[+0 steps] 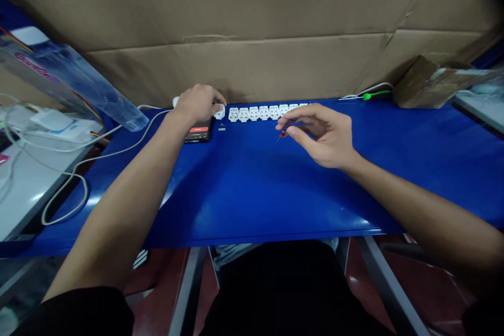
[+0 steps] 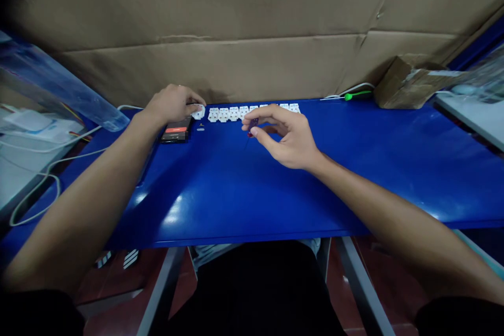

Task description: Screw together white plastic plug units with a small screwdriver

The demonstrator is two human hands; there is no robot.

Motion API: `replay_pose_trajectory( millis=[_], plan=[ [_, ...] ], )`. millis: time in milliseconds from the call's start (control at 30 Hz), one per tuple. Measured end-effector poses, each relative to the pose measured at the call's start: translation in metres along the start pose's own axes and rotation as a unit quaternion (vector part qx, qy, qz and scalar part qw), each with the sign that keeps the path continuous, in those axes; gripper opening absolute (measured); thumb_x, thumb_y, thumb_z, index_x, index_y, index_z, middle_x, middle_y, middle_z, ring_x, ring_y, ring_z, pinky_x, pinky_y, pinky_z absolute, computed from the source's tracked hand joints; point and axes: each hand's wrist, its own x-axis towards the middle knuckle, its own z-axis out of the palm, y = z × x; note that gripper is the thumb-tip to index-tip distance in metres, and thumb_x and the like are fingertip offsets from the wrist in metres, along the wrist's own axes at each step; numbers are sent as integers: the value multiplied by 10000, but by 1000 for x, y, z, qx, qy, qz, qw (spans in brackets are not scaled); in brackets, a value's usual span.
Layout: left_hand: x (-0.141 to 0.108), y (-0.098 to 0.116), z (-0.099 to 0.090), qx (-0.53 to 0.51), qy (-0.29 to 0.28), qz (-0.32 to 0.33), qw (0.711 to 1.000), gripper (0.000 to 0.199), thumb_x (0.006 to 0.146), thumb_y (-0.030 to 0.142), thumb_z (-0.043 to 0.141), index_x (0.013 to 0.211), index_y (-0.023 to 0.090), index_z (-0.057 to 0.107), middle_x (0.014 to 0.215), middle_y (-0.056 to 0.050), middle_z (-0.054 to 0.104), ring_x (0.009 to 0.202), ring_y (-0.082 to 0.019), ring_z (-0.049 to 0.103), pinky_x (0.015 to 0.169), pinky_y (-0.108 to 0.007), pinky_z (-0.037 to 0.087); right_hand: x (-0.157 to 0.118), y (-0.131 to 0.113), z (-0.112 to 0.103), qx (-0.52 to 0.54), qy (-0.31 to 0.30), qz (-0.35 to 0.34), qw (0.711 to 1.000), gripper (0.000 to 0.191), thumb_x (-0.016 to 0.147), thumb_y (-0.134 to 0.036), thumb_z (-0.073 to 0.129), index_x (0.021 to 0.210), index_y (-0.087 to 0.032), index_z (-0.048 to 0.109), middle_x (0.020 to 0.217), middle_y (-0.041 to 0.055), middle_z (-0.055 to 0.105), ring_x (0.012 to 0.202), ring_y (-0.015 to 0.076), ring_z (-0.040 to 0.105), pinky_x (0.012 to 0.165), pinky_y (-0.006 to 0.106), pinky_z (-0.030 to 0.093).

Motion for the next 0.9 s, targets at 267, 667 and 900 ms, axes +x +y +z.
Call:
replay_pose_trajectory(
  millis=[267,667,900],
  plan=[
    [-1,1,13,2,4,21,1000,333,1079,371,693,1322,327,917,1364,-96,871,1337,-384,738,1159,-476,530,1,-5,2,-6,6,-1,1000,213,1013,-305,903,1221,-274,869,1100,30,902,1008,225,907,887,386,825],
    [-2,-2,21,-47,8,42,998,325,1067,366,724,1315,265,907,1304,-125,878,1229,-348,766,1120,-470,537,2,3,-2,-1,14,10,1000,235,997,-316,921,1222,-270,873,1108,26,903,994,221,910,868,373,827],
    [11,6,23,-119,14,92,989,340,1029,312,746,1329,244,890,1320,-106,871,1284,-320,768,1194,-435,528,4,4,-3,-1,23,6,1000,261,991,-336,951,1234,-272,879,1102,34,909,985,224,911,843,366,828]
  ],
)
